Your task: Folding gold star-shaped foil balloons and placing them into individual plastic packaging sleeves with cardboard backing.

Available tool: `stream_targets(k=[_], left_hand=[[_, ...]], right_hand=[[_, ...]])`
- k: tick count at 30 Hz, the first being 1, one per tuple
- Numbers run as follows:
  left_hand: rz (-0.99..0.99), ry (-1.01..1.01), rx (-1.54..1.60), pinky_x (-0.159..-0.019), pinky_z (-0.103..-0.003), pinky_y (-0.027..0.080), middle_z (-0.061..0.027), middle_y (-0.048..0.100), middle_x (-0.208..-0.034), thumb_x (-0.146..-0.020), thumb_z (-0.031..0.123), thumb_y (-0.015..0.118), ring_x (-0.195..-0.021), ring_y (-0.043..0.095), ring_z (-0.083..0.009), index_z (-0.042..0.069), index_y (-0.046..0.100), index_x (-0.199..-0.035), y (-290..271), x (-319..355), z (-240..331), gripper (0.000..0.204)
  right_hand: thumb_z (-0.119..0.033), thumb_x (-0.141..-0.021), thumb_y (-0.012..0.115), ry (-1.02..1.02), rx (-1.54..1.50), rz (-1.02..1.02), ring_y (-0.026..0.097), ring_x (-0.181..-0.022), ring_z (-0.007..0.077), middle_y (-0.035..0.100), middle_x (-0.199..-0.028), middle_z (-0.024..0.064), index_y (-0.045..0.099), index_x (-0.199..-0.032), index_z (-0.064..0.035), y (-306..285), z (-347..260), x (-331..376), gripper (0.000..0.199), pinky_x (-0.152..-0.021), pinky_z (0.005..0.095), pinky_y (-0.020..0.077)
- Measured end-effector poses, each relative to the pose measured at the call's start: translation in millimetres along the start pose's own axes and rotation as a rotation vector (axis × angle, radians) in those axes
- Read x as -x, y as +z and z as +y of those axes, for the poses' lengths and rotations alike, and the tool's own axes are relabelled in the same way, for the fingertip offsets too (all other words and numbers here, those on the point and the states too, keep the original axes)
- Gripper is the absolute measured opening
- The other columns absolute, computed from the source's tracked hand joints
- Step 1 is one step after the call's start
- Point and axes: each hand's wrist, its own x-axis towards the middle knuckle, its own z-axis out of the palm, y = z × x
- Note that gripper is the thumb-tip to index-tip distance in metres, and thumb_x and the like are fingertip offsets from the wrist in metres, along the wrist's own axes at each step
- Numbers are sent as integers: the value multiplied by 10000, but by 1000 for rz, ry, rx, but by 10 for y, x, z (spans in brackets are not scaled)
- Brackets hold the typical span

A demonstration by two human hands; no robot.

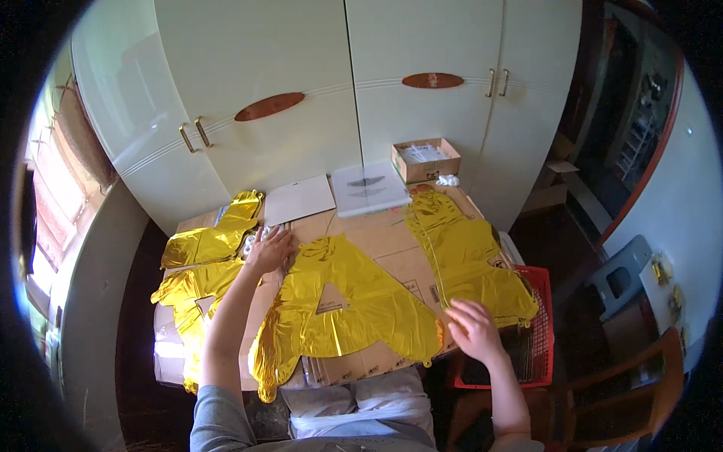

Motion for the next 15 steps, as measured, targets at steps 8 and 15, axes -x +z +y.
stream_targets(k=[8,15], left_hand=[[-179,-46,135,-1171,-559,99,-50,251,-1581,-947,601,384,-1475,169,-252,126,291,-1506,-127,-5,30,740],[-3,164,65,-1189,-504,97,-116,267,-1565,-939,556,454,-1475,158,-275,58,327,-1480,-486,-196,677,747]], right_hand=[[-377,-880,651,157,235,-137,378,-1377,317,462,-1446,138,512,-1357,-59,-77,666,-134,591,-1137,495,264],[-314,-882,651,190,252,-85,449,-1327,287,532,-1393,75,620,-1261,-111,148,911,-27,431,-1093,477,338]])
